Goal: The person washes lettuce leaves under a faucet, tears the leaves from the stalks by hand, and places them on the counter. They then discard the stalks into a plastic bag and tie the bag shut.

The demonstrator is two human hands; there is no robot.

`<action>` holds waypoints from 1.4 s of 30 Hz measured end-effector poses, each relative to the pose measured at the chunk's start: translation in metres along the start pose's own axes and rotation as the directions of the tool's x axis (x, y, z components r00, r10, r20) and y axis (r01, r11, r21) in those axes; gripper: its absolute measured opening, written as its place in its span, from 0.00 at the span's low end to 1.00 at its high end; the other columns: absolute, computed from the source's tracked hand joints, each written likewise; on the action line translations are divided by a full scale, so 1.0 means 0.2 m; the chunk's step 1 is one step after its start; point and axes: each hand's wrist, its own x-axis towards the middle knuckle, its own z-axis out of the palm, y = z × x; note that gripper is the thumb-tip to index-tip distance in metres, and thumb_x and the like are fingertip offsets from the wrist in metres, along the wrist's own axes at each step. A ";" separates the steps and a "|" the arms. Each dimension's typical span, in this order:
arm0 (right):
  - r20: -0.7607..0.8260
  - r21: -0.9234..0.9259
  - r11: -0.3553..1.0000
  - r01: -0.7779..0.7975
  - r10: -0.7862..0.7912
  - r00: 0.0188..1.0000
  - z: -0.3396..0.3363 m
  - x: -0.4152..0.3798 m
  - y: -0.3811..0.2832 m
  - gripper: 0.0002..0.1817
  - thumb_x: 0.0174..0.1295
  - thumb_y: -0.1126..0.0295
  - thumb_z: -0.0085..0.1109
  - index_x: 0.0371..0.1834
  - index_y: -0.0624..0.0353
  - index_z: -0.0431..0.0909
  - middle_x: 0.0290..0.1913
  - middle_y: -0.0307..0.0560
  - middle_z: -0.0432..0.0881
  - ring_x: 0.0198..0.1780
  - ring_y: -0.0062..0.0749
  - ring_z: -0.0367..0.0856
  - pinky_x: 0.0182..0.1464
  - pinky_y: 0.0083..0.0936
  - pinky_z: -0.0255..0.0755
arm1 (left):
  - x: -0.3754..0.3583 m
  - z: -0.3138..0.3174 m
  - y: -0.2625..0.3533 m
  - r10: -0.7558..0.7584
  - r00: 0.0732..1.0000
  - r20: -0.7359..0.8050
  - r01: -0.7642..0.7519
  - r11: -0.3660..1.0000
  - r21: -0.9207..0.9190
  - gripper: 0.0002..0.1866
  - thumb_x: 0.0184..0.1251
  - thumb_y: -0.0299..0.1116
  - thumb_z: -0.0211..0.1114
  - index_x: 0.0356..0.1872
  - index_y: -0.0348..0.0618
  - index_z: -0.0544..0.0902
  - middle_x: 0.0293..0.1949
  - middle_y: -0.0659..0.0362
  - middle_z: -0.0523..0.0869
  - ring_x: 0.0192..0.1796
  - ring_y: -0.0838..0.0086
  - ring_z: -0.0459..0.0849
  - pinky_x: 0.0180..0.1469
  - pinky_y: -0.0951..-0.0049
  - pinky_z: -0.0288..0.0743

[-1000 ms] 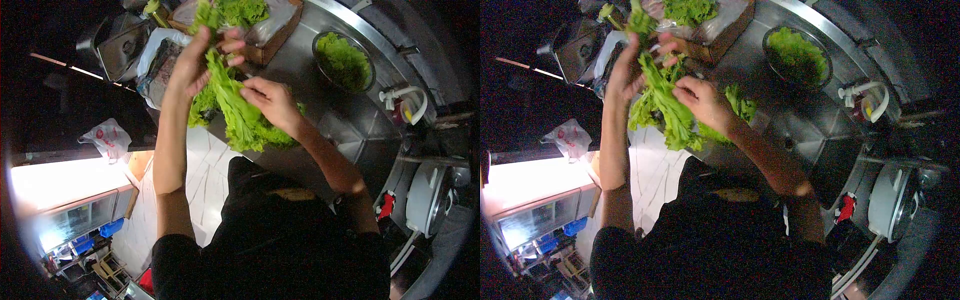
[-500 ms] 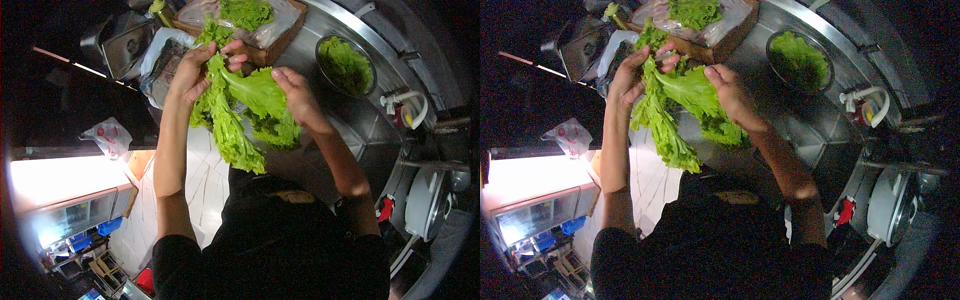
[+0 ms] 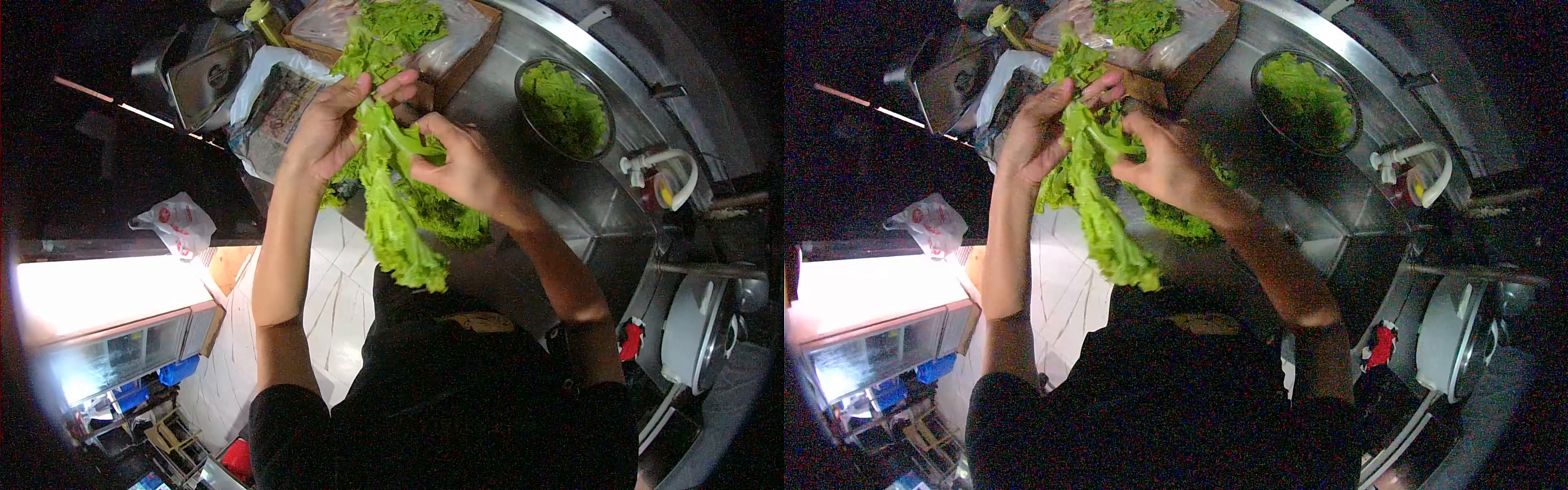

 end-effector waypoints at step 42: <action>-0.109 -0.034 0.990 -0.136 0.131 0.985 0.15 -0.06 -0.19 0.15 0.53 0.62 0.63 0.37 0.57 0.71 0.32 0.51 0.76 0.33 0.45 0.77 0.34 0.37 0.71 | 0.09 -0.20 0.01 0.342 0.856 -0.389 -0.300 0.939 0.167 0.07 0.67 0.25 0.50 0.41 0.40 0.63 0.30 0.57 0.72 0.34 0.70 0.77 0.41 0.48 0.79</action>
